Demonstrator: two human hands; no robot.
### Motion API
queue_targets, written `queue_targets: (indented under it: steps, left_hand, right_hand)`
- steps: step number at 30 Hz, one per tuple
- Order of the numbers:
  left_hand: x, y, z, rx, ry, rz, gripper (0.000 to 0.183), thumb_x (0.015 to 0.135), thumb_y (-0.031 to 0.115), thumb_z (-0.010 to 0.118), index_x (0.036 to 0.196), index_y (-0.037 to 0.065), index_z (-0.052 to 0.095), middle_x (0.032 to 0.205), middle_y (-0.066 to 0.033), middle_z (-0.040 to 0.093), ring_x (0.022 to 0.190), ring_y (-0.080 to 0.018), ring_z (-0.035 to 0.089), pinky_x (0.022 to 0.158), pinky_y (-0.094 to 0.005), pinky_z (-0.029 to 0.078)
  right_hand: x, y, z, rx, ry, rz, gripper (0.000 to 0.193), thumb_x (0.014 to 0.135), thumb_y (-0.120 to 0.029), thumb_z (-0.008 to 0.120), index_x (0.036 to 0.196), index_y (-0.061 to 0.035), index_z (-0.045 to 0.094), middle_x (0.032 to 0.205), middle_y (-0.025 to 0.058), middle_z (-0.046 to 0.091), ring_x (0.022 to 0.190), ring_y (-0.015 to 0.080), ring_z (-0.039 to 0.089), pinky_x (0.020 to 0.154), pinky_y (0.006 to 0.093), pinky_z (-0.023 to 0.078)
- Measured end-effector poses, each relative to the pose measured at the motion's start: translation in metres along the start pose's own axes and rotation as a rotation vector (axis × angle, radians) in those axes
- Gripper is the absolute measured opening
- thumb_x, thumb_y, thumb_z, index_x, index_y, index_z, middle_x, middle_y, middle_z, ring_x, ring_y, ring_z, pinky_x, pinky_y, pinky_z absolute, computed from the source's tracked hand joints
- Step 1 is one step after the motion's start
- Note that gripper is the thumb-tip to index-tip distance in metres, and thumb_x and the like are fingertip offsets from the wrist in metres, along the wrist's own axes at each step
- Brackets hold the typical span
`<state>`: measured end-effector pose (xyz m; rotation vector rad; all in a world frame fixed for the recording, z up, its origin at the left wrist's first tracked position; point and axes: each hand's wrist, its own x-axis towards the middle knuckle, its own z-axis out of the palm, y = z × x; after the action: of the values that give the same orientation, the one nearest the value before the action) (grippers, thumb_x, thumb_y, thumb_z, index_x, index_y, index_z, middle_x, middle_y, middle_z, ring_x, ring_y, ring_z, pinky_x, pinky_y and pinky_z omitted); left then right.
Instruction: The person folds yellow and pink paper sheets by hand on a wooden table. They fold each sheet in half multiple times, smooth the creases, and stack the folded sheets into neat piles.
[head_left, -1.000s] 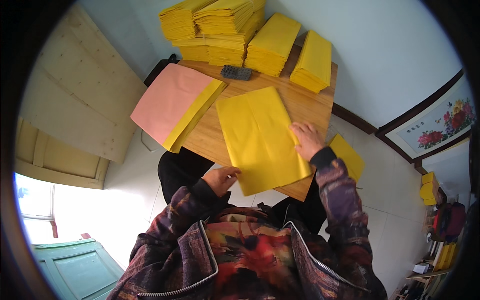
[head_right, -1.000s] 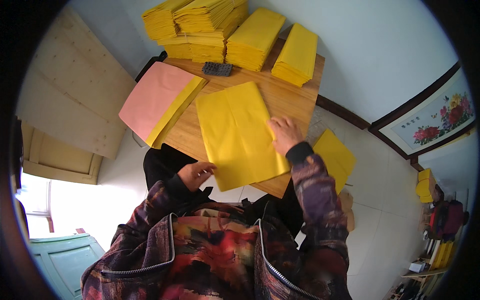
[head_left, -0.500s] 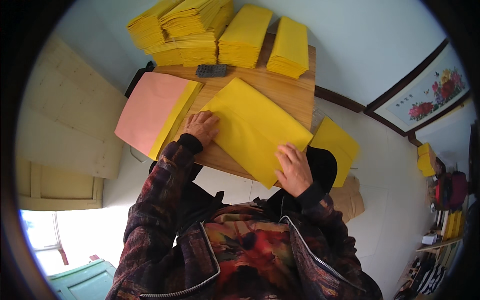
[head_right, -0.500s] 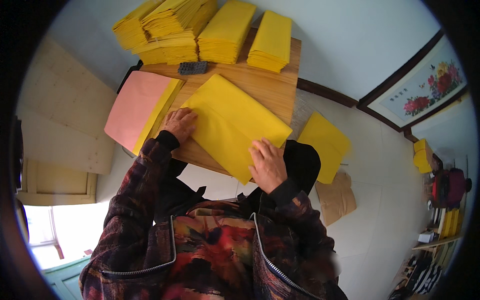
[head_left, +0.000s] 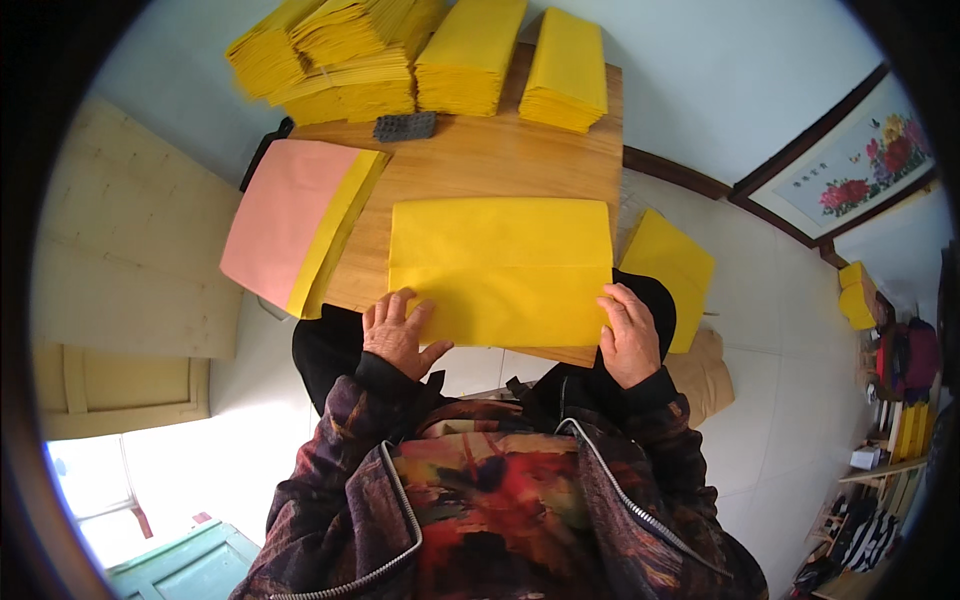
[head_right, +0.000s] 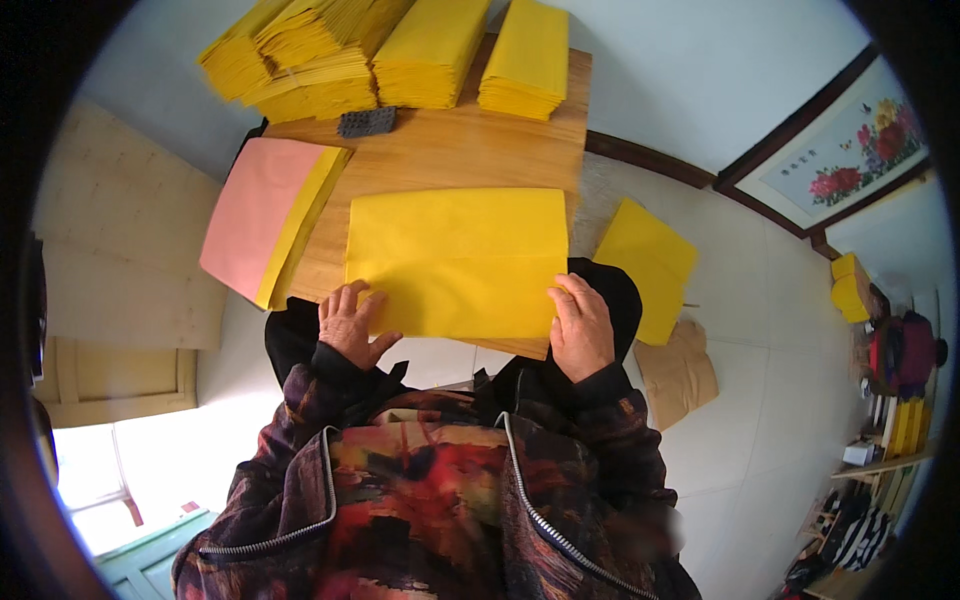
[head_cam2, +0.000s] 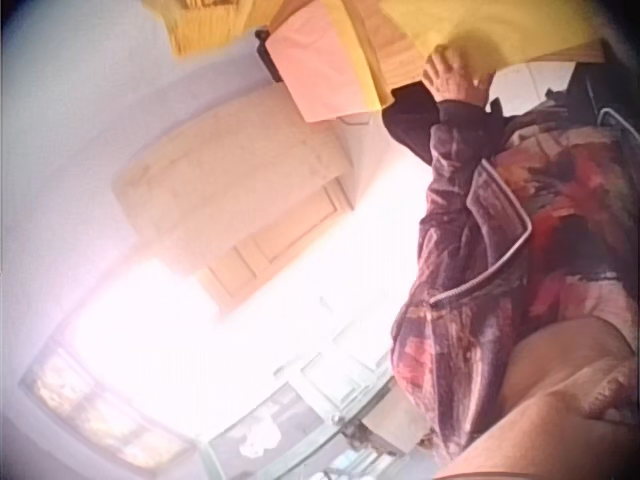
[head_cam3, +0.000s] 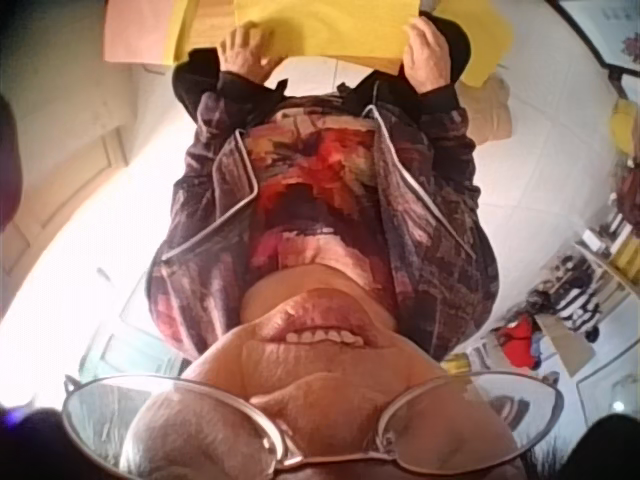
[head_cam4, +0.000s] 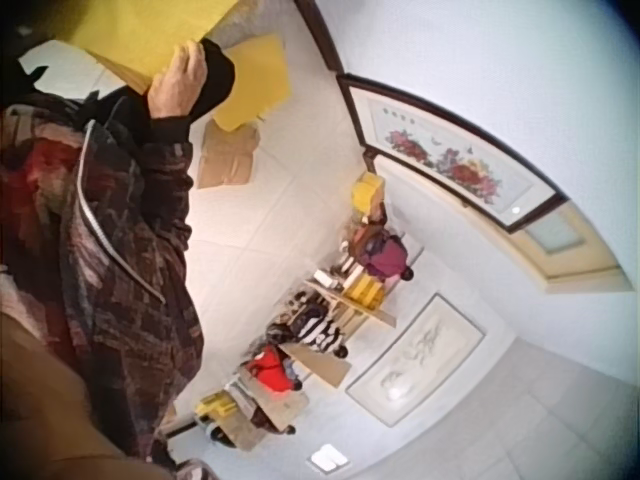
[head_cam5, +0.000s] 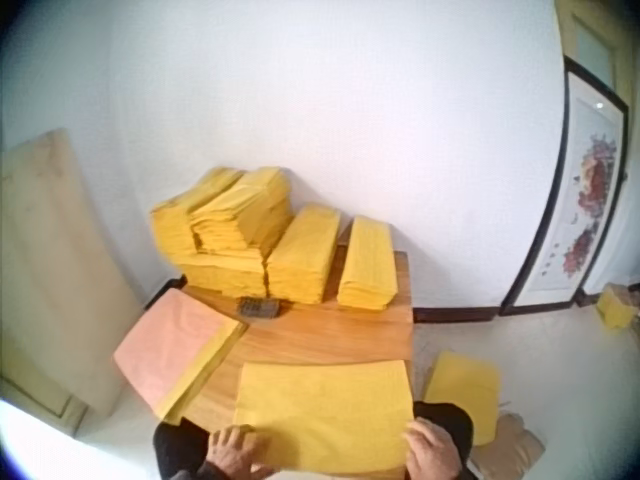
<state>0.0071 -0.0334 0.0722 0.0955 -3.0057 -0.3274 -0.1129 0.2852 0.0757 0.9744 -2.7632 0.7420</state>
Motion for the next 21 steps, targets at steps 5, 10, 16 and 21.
queue_targets:
  steps: [5,10,16,21]
  left_hand:
    - [-0.007,-0.019,-0.004,-0.017,-0.033,0.120,0.076,0.063,0.045,0.079,0.127,0.015,0.051,0.131,-0.0131,0.045,0.123,-0.0335,0.042,0.102,-0.0502,0.031]
    - [-0.010,-0.035,0.014,0.084,0.115,0.156,0.057,0.066,0.019,0.074,0.119,0.015,0.053,0.125,-0.0104,0.051,0.116,-0.0314,0.049,0.097,-0.0480,0.037]
    - [-0.011,-0.061,0.028,0.106,0.266,0.216,0.038,0.068,0.010,0.063,0.106,0.011,0.059,0.111,-0.0082,0.059,0.107,-0.0293,0.056,0.091,-0.0441,0.042]
    - [-0.014,-0.074,0.023,-0.024,0.339,0.322,0.034,0.066,0.006,0.062,0.100,0.008,0.062,0.105,-0.0092,0.061,0.105,-0.0285,0.058,0.088,-0.0427,0.046]
  right_hand:
    - [0.007,0.001,-0.003,0.022,-0.100,-0.067,0.055,0.076,-0.029,0.070,0.119,0.0015,0.054,0.135,0.0156,0.046,0.127,0.0349,0.042,0.105,0.0446,0.034]
    - [0.010,-0.001,0.001,-0.086,-0.204,-0.089,0.080,0.070,-0.053,0.071,0.126,0.0008,0.049,0.137,0.0173,0.042,0.127,0.0355,0.040,0.107,0.0481,0.030]
    - [0.006,-0.012,-0.003,-0.094,-0.283,-0.084,0.082,0.062,-0.041,0.080,0.128,-0.0039,0.049,0.136,0.0156,0.040,0.127,0.0342,0.037,0.107,0.0455,0.029]
    - [-0.007,-0.020,-0.006,-0.105,-0.328,-0.112,0.079,0.063,-0.035,0.081,0.130,-0.0081,0.049,0.136,0.0146,0.039,0.128,0.0329,0.036,0.108,0.0456,0.028]
